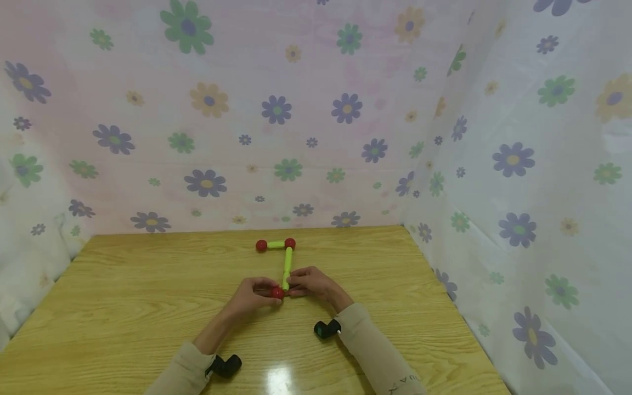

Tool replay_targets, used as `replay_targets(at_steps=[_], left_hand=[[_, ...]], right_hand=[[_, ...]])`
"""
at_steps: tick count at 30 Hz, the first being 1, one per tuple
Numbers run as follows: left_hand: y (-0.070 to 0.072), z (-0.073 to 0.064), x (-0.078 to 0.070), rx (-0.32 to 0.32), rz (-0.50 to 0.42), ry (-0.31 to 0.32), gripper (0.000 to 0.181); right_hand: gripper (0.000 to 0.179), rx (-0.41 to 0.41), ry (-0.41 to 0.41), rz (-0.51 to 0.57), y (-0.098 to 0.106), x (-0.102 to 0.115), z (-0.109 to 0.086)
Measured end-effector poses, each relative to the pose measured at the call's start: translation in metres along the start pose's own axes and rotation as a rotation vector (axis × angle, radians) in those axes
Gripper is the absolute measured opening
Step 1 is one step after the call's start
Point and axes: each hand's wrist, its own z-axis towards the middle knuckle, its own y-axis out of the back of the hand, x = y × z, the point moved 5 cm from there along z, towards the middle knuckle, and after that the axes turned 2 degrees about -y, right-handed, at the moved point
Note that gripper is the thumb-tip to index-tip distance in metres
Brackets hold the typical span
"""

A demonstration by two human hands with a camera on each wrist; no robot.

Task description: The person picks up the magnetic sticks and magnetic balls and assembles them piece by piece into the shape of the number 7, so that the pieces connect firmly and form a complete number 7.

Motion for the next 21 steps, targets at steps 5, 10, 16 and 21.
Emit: replay_targets(at_steps=[5,10,16,21], left_hand=[[-0.005,-0.004,-0.001,-0.011,0.021,-0.007,0.040],[-0.010,-0.005,-0.001,-0.055,0.048,-0.002,0.039],[-0.017,-0.004,-0.001,-0.105,0.053,0.000,0.036],[-0.019,-0.005,-0.003,-0.147,0.054,-0.010,0.035]], right_hand=[[0.039,-0.003,-0.006,-0.002,0.000,-0.001,0.001],[0.038,0.003,-0.006,-0.010,0.001,-0.001,0.002],[0.037,0.019,-0.005,-0.018,0.001,0.001,0.001],[0.035,0.027,-0.014,-0.014,0.001,0.001,0.001]])
